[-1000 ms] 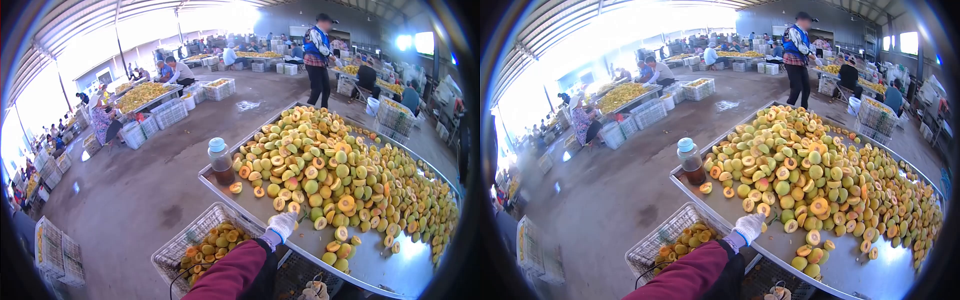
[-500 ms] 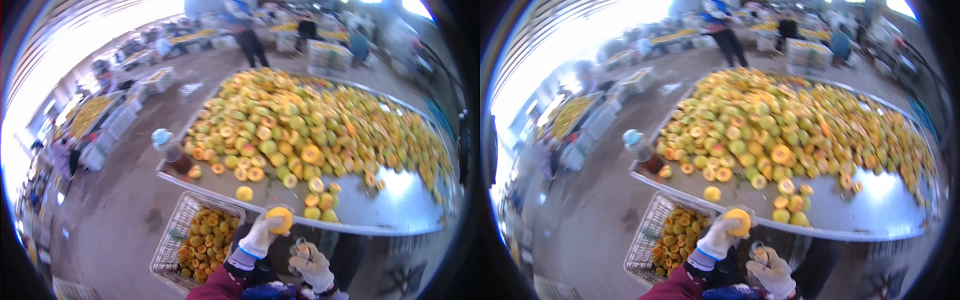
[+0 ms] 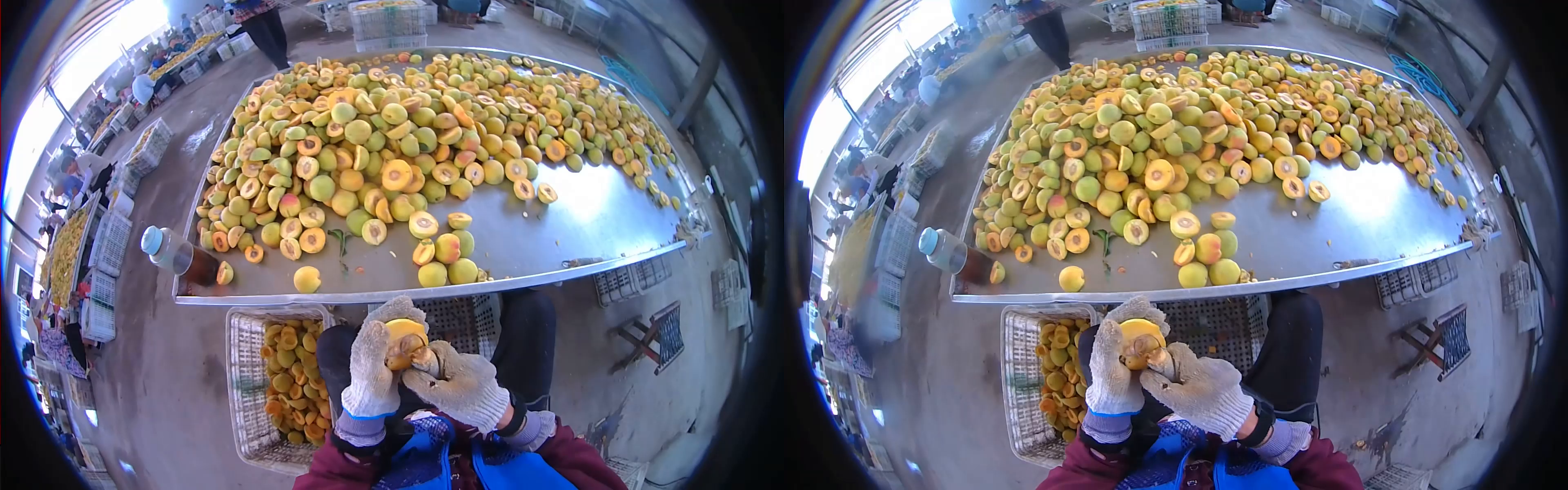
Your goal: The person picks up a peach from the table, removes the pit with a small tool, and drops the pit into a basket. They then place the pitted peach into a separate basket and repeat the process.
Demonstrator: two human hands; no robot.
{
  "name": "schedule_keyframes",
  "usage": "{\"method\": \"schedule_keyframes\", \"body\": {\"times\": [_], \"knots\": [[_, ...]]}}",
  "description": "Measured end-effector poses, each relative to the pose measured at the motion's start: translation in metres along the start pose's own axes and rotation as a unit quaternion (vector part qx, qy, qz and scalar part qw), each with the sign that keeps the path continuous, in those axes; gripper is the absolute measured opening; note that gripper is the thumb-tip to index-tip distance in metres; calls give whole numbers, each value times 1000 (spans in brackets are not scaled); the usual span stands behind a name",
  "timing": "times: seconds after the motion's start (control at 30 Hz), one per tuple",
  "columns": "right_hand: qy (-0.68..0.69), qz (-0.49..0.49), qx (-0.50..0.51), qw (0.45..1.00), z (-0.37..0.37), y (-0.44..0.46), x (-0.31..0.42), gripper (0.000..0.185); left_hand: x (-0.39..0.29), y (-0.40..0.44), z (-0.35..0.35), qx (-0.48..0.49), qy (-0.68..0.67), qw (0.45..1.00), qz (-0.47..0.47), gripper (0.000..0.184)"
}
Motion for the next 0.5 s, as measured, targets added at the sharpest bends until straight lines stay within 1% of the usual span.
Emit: {"method": "schedule_keyframes", "body": {"times": [0.13, 0.2, 0.23, 0.3, 0.33, 0.4, 0.43, 0.5], "knots": [[-31, 31, 15, 999, 0, -8, 1, 38, 5, -8, 11, -33, 34, 999, 19, 53], [-34, -73, -26, 996, -7, -13, 6, 38, 5, -13, 17, -34, 109, 990, 87, 55], [-33, -70, -27, 997, -6, -14, 5, 38, 4, -13, 18, -33, 110, 990, 84, 55], [88, 5, 28, 996, -3, -14, 1, 37, -1, -11, 19, 9, 159, 985, 61, 56], [89, 6, 26, 996, -4, -14, 0, 37, -6, -9, 22, 11, 159, 985, 60, 56], [204, 51, 98, 973, -3, -15, -2, 38, -13, -8, 29, 45, 88, 995, 25, 54], [205, 51, 96, 973, -3, -16, -2, 38, -12, -8, 30, 48, 90, 995, 25, 54], [178, 20, 56, 982, -5, -16, -2, 38, -7, -7, 31, 66, 31, 995, 62, 52]]}}
Point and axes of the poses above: each hand's wrist, its own y-axis towards the middle knuckle, its own z-axis out of the palm, x = y × z, the point moved 2 cm from there along y, towards the middle knuckle, and after that the axes turned 6 degrees about -y, right-handed, at the moved point
